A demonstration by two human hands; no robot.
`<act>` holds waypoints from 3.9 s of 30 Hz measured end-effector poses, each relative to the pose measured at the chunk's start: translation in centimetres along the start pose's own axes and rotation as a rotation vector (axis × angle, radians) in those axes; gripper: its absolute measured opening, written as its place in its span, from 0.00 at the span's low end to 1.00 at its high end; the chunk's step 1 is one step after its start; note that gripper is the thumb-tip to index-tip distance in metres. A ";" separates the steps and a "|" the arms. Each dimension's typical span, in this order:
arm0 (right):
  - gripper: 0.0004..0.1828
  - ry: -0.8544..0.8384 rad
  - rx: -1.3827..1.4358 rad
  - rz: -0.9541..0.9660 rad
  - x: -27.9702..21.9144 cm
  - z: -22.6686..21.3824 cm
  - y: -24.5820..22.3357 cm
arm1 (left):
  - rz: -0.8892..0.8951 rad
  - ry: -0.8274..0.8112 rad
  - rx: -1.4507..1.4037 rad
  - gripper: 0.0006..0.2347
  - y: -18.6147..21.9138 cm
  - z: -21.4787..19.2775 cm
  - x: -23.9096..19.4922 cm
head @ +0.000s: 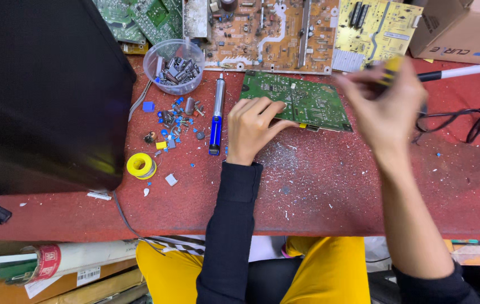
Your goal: The person uses a soldering iron and a desoldering pump to remove components from a green circuit board. They flip the board over to inspect the other side, then continue desoldering components from the original side.
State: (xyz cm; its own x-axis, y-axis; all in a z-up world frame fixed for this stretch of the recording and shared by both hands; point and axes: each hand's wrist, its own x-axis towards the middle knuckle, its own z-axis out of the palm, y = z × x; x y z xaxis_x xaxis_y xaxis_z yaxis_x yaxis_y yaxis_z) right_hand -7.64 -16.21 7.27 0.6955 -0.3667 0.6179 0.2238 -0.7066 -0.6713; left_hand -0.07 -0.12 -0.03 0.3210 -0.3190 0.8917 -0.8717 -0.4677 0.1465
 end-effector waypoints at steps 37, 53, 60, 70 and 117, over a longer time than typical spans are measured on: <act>0.10 0.151 0.373 0.386 -12.0 -4.4 11.4 | 0.077 0.071 0.076 0.09 2.6 0.2 0.0; 0.10 0.170 0.470 0.481 -11.4 -4.8 10.5 | -0.244 0.477 -0.013 0.05 0.2 -0.1 -0.9; 0.10 0.158 0.464 0.492 -11.2 -5.1 9.8 | -0.511 0.700 -0.094 0.03 -1.8 -0.2 -2.2; 0.11 0.152 0.494 0.502 -11.3 -5.6 8.5 | -0.695 0.783 -0.190 0.06 -3.8 -0.3 -3.5; 0.11 -0.060 -0.166 -0.009 -7.6 -4.2 7.2 | -0.949 0.423 -0.607 0.11 -3.0 3.8 -4.6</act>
State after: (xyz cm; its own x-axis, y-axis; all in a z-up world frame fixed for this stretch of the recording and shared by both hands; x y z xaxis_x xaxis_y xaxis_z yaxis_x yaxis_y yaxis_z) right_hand -14.18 -21.11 -0.50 0.7346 -0.3266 0.5947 0.1180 -0.8016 -0.5860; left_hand 2.48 -0.36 -6.25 0.8812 0.2910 0.3726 -0.4224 0.1308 0.8969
